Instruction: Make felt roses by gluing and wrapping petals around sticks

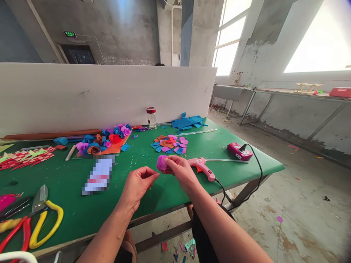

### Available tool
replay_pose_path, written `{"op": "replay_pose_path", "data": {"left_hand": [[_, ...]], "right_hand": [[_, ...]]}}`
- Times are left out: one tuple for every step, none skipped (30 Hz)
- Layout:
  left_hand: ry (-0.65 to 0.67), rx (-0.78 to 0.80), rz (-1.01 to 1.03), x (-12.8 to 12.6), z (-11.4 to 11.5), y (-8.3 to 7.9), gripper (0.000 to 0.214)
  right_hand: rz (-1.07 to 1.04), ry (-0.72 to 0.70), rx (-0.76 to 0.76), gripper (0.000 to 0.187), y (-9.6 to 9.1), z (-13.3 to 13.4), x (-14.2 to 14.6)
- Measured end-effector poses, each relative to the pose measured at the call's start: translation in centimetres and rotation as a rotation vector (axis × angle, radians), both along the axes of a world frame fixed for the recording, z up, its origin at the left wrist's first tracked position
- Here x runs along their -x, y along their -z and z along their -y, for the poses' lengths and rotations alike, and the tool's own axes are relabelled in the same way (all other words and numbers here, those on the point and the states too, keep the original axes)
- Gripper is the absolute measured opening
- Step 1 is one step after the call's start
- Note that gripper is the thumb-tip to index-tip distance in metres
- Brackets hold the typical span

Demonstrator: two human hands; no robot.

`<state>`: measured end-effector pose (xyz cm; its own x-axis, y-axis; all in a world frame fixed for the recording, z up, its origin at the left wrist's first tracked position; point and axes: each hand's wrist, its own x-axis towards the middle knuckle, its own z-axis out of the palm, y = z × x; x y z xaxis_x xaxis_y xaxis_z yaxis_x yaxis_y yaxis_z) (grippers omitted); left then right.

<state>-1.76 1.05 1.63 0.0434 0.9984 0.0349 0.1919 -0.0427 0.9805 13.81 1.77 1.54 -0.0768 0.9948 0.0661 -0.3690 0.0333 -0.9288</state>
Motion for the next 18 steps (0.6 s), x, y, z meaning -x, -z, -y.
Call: {"op": "replay_pose_path", "data": {"left_hand": [[-0.001,-0.001,0.002,0.0,0.0,0.0,0.033],[-0.002,-0.001,0.006,-0.1,0.0,0.0,0.033],[-0.003,0.0,0.013,-0.1,0.0,0.1,0.033],[-0.003,0.003,0.021,-0.2,0.0,0.2,0.033],[-0.003,0.006,0.03,-0.2,0.0,0.2,0.034],[-0.004,0.009,0.041,-0.3,0.0,0.3,0.034],[-0.005,0.012,0.051,-0.3,0.0,0.3,0.034],[-0.006,0.014,0.059,-0.3,0.0,0.3,0.034],[-0.006,0.015,0.063,-0.3,0.0,0.4,0.034],[-0.006,0.013,0.066,-0.3,0.0,0.4,0.034],[-0.004,0.008,0.067,-0.3,0.0,0.4,0.034],[-0.002,0.003,0.069,-0.4,0.0,0.5,0.034],[0.001,-0.002,0.072,-0.4,0.0,0.5,0.035],[0.003,-0.006,0.076,-0.5,0.0,0.6,0.035],[0.002,-0.01,0.081,-0.6,0.0,0.6,0.036],[0.001,-0.012,0.084,-0.7,0.1,0.6,0.037],[0.0,-0.014,0.086,-0.8,0.1,0.5,0.038],[-0.002,-0.017,0.089,-0.9,0.2,0.5,0.038]], "right_hand": [[-0.003,-0.005,0.006,0.028,0.0,0.1,0.1],[-0.013,-0.007,0.016,0.027,0.0,0.1,0.2],[-0.025,-0.009,0.029,0.025,0.0,0.2,0.3],[-0.041,-0.015,0.044,0.023,0.1,0.2,0.4],[-0.06,-0.022,0.055,0.022,0.1,0.2,0.5],[-0.081,-0.033,0.059,0.021,0.2,0.2,0.6],[-0.102,-0.046,0.054,0.02,0.3,0.2,0.7],[-0.119,-0.055,0.043,0.02,0.4,0.2,0.8],[-0.13,-0.058,0.029,0.021,0.5,0.2,0.9],[-0.138,-0.057,0.017,0.022,0.6,0.2,1.0],[-0.141,-0.053,0.006,0.024,0.7,0.2,1.1],[-0.142,-0.045,-0.002,0.027,0.8,0.2,1.2],[-0.141,-0.034,-0.01,0.029,0.9,0.2,1.3],[-0.141,-0.021,-0.019,0.031,0.9,0.2,1.4],[-0.139,-0.008,-0.027,0.032,1.0,0.2,1.5],[-0.133,0.005,-0.034,0.032,1.0,0.2,1.6],[-0.124,0.018,-0.039,0.032,1.1,0.2,1.7],[-0.114,0.029,-0.042,0.032,1.1,0.2,1.8]]}}
